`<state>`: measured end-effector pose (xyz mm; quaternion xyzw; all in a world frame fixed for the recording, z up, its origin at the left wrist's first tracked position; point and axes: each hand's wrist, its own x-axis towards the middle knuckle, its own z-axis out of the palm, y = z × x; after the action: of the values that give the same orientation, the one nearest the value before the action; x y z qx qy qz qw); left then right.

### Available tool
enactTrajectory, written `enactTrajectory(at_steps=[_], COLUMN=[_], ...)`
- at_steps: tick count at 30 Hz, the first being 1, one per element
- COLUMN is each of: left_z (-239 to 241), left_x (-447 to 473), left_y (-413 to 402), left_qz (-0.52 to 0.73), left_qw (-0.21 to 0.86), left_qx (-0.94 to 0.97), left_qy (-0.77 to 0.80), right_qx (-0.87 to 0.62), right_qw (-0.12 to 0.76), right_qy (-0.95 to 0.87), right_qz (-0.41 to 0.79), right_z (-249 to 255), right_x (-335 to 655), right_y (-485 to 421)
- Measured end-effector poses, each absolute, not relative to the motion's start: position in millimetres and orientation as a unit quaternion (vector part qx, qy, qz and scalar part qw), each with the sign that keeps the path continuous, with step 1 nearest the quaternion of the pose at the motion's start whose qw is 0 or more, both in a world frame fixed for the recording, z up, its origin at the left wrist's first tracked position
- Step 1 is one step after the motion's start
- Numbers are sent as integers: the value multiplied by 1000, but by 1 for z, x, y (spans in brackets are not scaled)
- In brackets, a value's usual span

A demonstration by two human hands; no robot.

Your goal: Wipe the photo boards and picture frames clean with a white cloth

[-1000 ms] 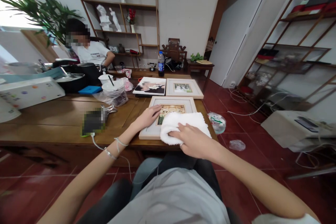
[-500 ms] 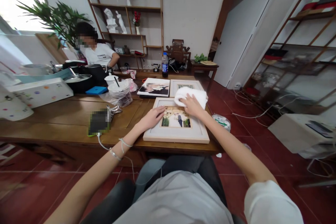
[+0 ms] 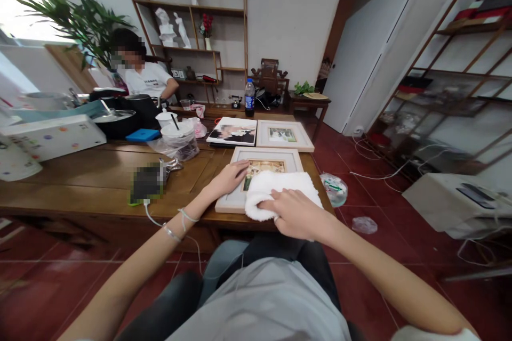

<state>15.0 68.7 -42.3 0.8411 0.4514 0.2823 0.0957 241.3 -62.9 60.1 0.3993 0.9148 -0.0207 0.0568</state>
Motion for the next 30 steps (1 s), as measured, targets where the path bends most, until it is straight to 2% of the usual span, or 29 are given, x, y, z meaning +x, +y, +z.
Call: enactTrajectory(at_steps=[6,12,19,24,30], left_z=[-42,-42,-45,-44,-42], left_x=[15,15,14,15,15], left_y=[69,69,72,71,69], left_qz=[285,296,302,306,295], left_qw=[90,76,79,78,85], left_qx=[842,846,846,847,847], left_qy=[450,437,433,429,435], right_qx=[405,414,447,424,382], right_qw=[15,-18,-26,8,60], right_qy=[914,910,891,903,922], right_qz=[-28,37,78,60,-7], right_z=[42,16,16,25,51], right_x=[243,260,251,241,241], right_y=[-60,12,86,70,-7])
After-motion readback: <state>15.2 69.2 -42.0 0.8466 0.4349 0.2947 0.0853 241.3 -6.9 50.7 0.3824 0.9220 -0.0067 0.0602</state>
